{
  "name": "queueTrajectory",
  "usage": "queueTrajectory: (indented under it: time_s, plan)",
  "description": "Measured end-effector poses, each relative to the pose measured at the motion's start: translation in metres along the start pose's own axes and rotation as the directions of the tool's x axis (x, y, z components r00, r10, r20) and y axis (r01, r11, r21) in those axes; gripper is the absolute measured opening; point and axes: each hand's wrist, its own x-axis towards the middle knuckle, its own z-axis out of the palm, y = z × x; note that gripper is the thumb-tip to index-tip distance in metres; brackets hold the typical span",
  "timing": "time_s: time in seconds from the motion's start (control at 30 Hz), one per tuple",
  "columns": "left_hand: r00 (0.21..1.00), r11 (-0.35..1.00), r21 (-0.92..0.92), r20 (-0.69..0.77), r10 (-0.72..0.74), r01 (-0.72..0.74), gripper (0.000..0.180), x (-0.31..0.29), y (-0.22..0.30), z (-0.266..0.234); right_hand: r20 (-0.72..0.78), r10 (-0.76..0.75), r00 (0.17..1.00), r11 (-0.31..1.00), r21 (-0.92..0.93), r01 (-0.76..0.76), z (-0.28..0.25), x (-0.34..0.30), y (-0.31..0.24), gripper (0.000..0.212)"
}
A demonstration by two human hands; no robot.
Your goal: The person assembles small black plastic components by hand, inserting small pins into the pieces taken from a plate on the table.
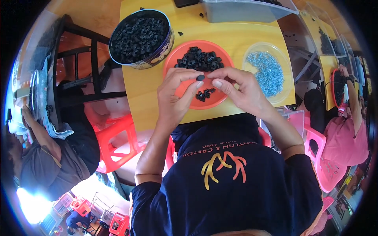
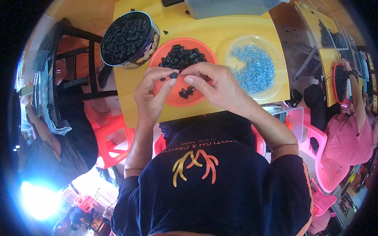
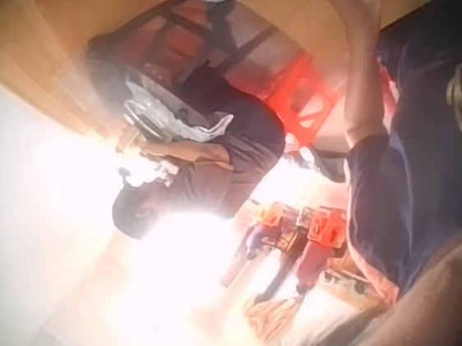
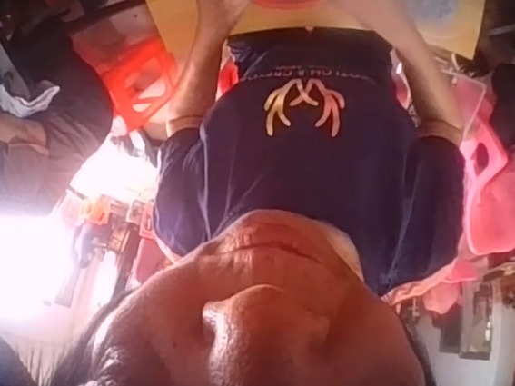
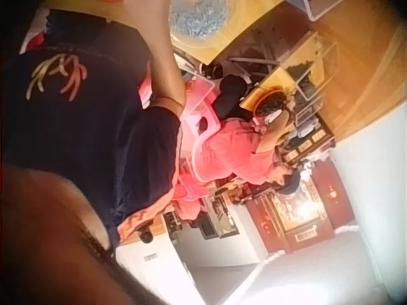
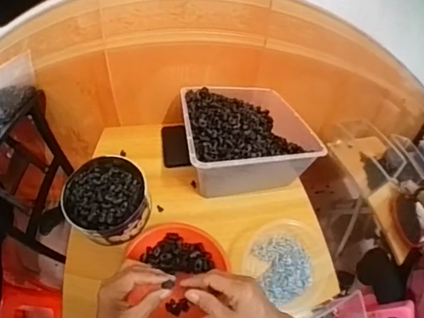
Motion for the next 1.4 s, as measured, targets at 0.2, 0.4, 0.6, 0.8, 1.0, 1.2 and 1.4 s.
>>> queueTrajectory:
  time_s: [0.2,0.4,0.6,0.8,1.0,1.2,1.4]
  plan:
    - [0.996,0.994,-0.065,-0.042,0.084,-0.087,0.025,-0.004,0.008,0.011,0.203,0.209,0.956,0.768,0.571,-0.29,0.006,-0.004,0.007,0.027]
    - [0.998,0.999,0.031,0.065,0.011,-0.013,0.025,-0.014,0.017,0.015,0.125,0.279,0.952,0.758,0.58,-0.298,0.007,-0.013,0.024,0.017]
    - [0.979,0.992,0.089,0.174,-0.107,0.092,0.019,-0.021,0.01,0.02,0.018,0.121,0.992,0.99,0.07,-0.122,0.001,-0.022,0.021,0.01]
    - [0.839,0.751,-0.374,0.24,-0.489,0.544,0.016,-0.03,0.007,0.023,0.043,0.086,0.995,0.92,0.38,-0.096,0.001,-0.029,0.031,0.013]
    - [0.805,0.587,-0.553,0.449,-0.388,0.591,0.018,-0.034,-0.001,0.023,0.35,0.189,0.918,0.695,0.612,-0.377,-0.022,-0.029,0.022,0.014]
    - [0.791,0.607,-0.511,0.45,-0.414,0.609,0.016,-0.026,0.007,0.029,0.332,0.247,0.91,0.616,0.671,-0.412,-0.023,-0.033,0.027,0.014]
    - [0.798,0.664,-0.446,0.385,-0.464,0.601,0.016,-0.025,0.004,0.026,-0.099,0.007,0.995,0.942,-0.334,-0.04,-0.062,-0.025,0.035,0.008]
